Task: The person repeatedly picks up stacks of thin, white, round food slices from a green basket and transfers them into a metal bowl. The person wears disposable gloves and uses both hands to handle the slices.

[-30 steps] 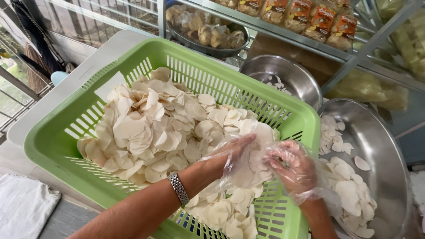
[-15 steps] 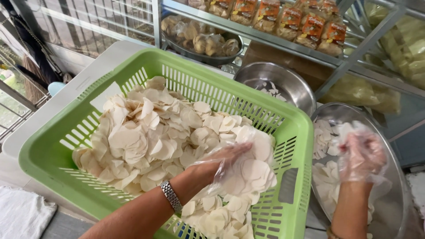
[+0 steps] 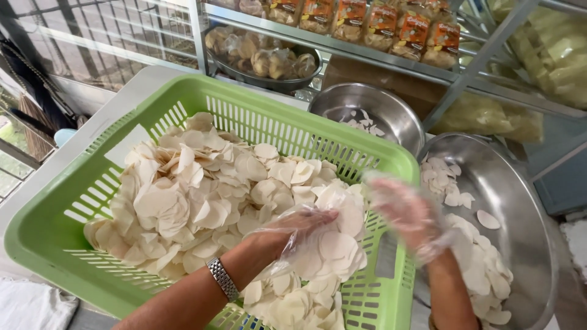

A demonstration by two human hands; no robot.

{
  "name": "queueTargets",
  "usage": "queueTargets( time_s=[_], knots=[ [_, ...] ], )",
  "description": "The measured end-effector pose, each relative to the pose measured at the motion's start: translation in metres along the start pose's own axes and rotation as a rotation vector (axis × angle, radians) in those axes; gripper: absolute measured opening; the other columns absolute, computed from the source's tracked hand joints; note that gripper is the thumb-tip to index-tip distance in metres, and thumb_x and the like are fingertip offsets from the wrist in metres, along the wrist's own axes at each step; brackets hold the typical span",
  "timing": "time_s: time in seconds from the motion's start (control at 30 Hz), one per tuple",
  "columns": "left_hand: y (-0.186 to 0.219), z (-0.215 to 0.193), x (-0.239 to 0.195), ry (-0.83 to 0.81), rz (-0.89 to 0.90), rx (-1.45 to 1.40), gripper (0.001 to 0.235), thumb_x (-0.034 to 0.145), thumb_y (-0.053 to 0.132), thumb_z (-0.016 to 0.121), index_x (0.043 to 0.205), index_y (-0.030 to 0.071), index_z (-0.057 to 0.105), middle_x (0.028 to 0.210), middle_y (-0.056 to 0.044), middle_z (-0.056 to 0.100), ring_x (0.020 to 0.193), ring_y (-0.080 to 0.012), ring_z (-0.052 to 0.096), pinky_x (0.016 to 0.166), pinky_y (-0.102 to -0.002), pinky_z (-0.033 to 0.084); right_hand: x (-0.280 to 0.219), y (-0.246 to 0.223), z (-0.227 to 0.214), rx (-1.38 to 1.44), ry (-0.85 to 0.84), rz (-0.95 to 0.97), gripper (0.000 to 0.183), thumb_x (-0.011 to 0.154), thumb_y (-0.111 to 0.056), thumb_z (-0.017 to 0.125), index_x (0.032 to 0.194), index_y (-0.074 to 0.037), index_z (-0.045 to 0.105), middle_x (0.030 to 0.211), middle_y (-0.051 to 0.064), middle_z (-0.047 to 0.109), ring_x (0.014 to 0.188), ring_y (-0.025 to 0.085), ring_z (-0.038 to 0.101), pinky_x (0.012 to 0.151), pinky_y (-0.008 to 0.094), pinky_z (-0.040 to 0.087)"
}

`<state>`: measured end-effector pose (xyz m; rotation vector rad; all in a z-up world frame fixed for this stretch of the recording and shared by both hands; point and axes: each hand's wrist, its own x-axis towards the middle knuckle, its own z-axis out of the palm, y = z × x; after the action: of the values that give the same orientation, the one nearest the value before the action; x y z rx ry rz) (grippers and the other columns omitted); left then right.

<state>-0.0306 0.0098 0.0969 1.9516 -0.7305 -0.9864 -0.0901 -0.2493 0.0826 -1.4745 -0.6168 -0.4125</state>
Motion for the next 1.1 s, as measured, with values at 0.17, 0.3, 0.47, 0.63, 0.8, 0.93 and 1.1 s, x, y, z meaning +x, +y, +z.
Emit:
queueTargets(
  time_s=[0.17,0.3,0.47,0.63,0.8,0.93,1.1],
  knots=[
    [-0.001,0.004,-0.002,0.009,-0.169,-0.473,0.089,0.080,0.071,0.042,0.149,0.015,0.045,0.153,-0.013,0.050,0.135,-0.0328,0.052,0.114,-0.051,0.039,0.008,0.002,0.044,-0.340,0.137,0.773,0.065,0.068,0.003,0.089,0.130,-0.007,0.069,0.133,0.021,0.068,0.130,0.035,0.062,0.114,0.047,0.049],
    [-0.014,0.011,0.018,-0.001,-0.188,-0.652,0.095,0.078,0.080,0.040,0.150,0.018,0.044,0.146,-0.017,0.054,0.128,-0.0364,0.057,0.107,-0.056,0.044,0.022,-0.016,0.049,-0.303,0.359,0.776,0.063,0.066,0.011,0.087,0.124,-0.007,0.072,0.123,0.018,0.073,0.122,0.030,0.066,0.107,0.045,0.055],
    [-0.033,0.011,0.040,-0.026,-0.227,-0.984,0.107,0.075,0.097,0.035,0.153,0.025,0.043,0.134,-0.026,0.061,0.114,-0.0440,0.066,0.093,-0.066,0.054,0.031,-0.031,0.050,-0.136,0.533,0.801,0.049,0.078,0.005,0.080,0.125,-0.004,0.067,0.117,0.020,0.069,0.115,0.034,0.067,0.104,0.049,0.055],
    [-0.061,0.013,0.045,-0.038,-0.094,-1.264,0.108,0.089,0.087,0.011,0.147,0.004,0.050,0.127,-0.027,0.066,0.113,-0.0385,0.068,0.088,-0.053,0.058,0.049,-0.068,0.070,-0.095,0.412,0.606,0.050,0.078,0.010,0.072,0.127,0.001,0.065,0.099,0.014,0.063,0.093,0.025,0.065,0.091,0.040,0.055],
    [-0.004,0.011,-0.002,0.142,-0.105,-1.331,0.106,0.088,0.086,0.019,0.159,0.008,0.032,0.151,-0.024,0.048,0.136,-0.0374,0.049,0.103,-0.051,0.049,0.033,-0.042,0.089,-0.290,0.339,0.675,0.048,0.078,0.003,0.080,0.124,-0.003,0.069,0.107,0.019,0.071,0.103,0.032,0.071,0.100,0.042,0.056],
    [0.032,0.014,-0.026,0.010,-0.073,-1.297,0.109,0.078,0.091,0.040,0.158,0.017,0.033,0.155,-0.019,0.043,0.141,-0.0376,0.043,0.110,-0.057,0.041,0.006,0.000,0.076,-0.912,0.128,0.451,0.043,0.074,-0.021,0.087,0.116,-0.023,0.077,0.117,0.009,0.074,0.111,0.030,0.069,0.094,0.043,0.059],
    [0.035,0.015,-0.035,0.082,-0.013,-1.405,0.082,0.092,0.059,0.058,0.152,0.006,0.044,0.152,-0.017,0.050,0.141,-0.0351,0.045,0.117,-0.050,0.035,-0.005,0.005,0.057,-0.809,0.268,-0.088,0.020,0.090,-0.008,0.078,0.109,-0.010,0.072,0.104,0.011,0.068,0.093,0.024,0.069,0.085,0.036,0.061]
  ],
)
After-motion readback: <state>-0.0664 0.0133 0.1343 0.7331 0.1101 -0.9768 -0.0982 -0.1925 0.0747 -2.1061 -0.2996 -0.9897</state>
